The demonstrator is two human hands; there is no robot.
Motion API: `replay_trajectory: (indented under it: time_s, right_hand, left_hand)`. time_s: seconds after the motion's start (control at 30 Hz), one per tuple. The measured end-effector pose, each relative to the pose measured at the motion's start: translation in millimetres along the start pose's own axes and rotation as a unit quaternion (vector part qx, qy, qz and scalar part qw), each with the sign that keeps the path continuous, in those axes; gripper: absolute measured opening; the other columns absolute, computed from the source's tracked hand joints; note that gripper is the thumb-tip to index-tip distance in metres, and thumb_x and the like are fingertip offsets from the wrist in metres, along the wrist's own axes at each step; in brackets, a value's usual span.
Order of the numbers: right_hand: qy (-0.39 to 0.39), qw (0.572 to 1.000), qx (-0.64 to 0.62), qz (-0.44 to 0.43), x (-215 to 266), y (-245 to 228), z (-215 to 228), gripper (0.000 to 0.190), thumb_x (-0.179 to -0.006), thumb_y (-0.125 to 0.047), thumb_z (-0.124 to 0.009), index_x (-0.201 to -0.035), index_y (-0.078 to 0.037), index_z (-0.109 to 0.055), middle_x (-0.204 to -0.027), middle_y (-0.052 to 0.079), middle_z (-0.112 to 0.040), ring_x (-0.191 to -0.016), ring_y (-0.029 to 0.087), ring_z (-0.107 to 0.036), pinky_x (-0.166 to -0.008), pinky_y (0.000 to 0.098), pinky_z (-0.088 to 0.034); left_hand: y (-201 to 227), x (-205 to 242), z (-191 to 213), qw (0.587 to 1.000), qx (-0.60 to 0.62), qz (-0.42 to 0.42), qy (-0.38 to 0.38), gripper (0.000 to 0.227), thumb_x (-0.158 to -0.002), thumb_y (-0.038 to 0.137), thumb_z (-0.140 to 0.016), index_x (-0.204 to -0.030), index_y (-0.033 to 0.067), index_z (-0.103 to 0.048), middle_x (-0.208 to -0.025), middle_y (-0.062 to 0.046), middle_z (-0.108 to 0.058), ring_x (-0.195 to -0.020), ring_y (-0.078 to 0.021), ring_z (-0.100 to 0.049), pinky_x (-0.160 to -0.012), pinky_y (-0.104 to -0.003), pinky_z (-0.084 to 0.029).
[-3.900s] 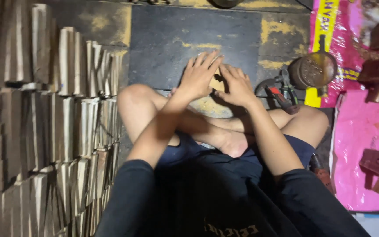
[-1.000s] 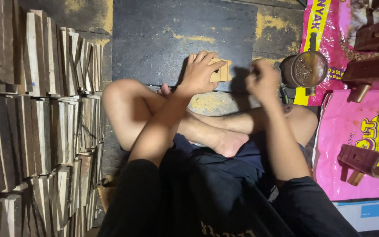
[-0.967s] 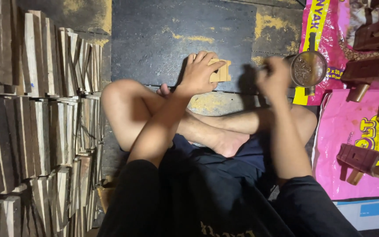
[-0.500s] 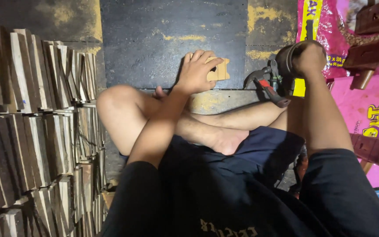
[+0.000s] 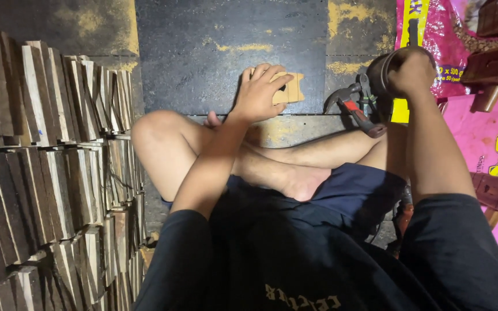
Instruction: The person sits on the floor and assembles small wooden parts by inserting nails and hammering them into place. They handle the wooden pieces, pick up nails from a container, and use a hammer to secure the components together.
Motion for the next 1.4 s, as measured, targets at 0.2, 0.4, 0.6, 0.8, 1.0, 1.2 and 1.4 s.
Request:
replay_trajectory:
  time_s: [0.2, 0.4, 0.6, 0.8, 1.0, 1.2, 1.4]
  right_hand:
    - [0.088, 0.984, -0.148, 0.047, 18.6, 5.9, 1.2, 0.030, -0.088, 0.010, -0.071, -0.117, 0.007, -0.076, -0.099, 0.022, -0.077, -0.081, 0.031, -0.074, -0.077, 0.0372, -0.061]
    - [0.116, 0.978, -0.172, 0.026, 22.5, 21.7, -6.4, 0.014, -0.086, -0.001, -0.074, -0.097, 0.009, -0.075, -0.080, 0.017, -0.071, -0.063, 0.027, -0.066, -0.060, 0.0352, -0.058]
    - [0.116, 0.963, -0.240, -0.030, 31.2, 11.3, 6.5, 0.016, -0.081, 0.012, -0.070, -0.089, -0.002, -0.071, -0.086, 0.011, -0.069, -0.070, 0.021, -0.067, -0.071, 0.0342, -0.062]
    - [0.130, 0.969, -0.207, 0.027, 35.6, 6.1, 15.6, 0.030, -0.080, 0.016, -0.067, -0.108, 0.009, -0.077, -0.097, 0.021, -0.076, -0.082, 0.031, -0.074, -0.081, 0.0393, -0.063]
    - [0.037, 0.998, -0.037, 0.027, 8.1, 14.4, -15.7, 0.028, -0.081, -0.014, -0.077, -0.108, -0.015, -0.082, -0.105, 0.008, -0.078, -0.092, 0.035, -0.071, -0.072, 0.0498, -0.056]
    - [-0.086, 0.995, 0.031, -0.039, -23.6, 35.1, -44.4, 0.047, -0.084, -0.032, -0.082, -0.129, -0.021, -0.077, -0.128, 0.022, -0.070, -0.125, 0.043, -0.062, -0.101, 0.0560, -0.051]
    - [-0.105, 0.992, 0.049, -0.043, -22.0, 27.4, -32.8, 0.048, -0.082, -0.029, -0.083, -0.129, -0.018, -0.077, -0.122, 0.023, -0.072, -0.123, 0.044, -0.063, -0.099, 0.0575, -0.052]
  left_hand:
    - [-2.8, -0.1, -6.8, 1.000, -0.014, 0.002, -0.007, 0.071, -0.070, 0.034, -0.080, -0.138, 0.0224, -0.063, -0.145, -0.005, -0.050, -0.130, -0.0293, -0.041, -0.102, -0.047, -0.031]
    - [-1.1, -1.1, -4.5, 1.000, -0.008, 0.009, -0.005, 0.068, -0.067, 0.033, -0.078, -0.133, 0.0200, -0.065, -0.142, -0.005, -0.052, -0.125, -0.0295, -0.043, -0.099, -0.048, -0.032]
    - [-0.7, 0.5, -5.8, 1.000, -0.016, 0.003, 0.009, 0.068, -0.067, 0.033, -0.077, -0.133, 0.0193, -0.064, -0.143, -0.005, -0.051, -0.125, -0.0292, -0.044, -0.099, -0.048, -0.032]
    - [0.3, -0.2, -5.8, 1.000, -0.016, 0.004, 0.007, 0.068, -0.068, 0.034, -0.077, -0.133, 0.0185, -0.064, -0.141, -0.005, -0.051, -0.125, -0.0289, -0.043, -0.099, -0.047, -0.032]
    - [0.2, -0.9, -5.5, 1.000, -0.025, 0.014, -0.008, 0.070, -0.071, 0.037, -0.078, -0.137, 0.0196, -0.062, -0.143, -0.006, -0.050, -0.127, -0.0301, -0.042, -0.101, -0.048, -0.033]
    - [-11.6, 1.8, -20.0, 1.000, -0.014, 0.019, -0.012, 0.069, -0.070, 0.044, -0.078, -0.134, 0.0275, -0.062, -0.135, -0.003, -0.055, -0.130, -0.0299, -0.045, -0.097, -0.054, -0.037]
    - [-11.2, 1.6, -20.2, 1.000, -0.018, 0.019, -0.005, 0.069, -0.069, 0.045, -0.079, -0.134, 0.0286, -0.062, -0.135, -0.001, -0.055, -0.130, -0.0291, -0.045, -0.098, -0.054, -0.038]
Point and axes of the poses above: each hand's wrist, its own x-axis away from the middle knuckle, its own z-axis out of the back of the hand, y = z × x, the point moved 2 cm from there along -x, towards the middle knuckle
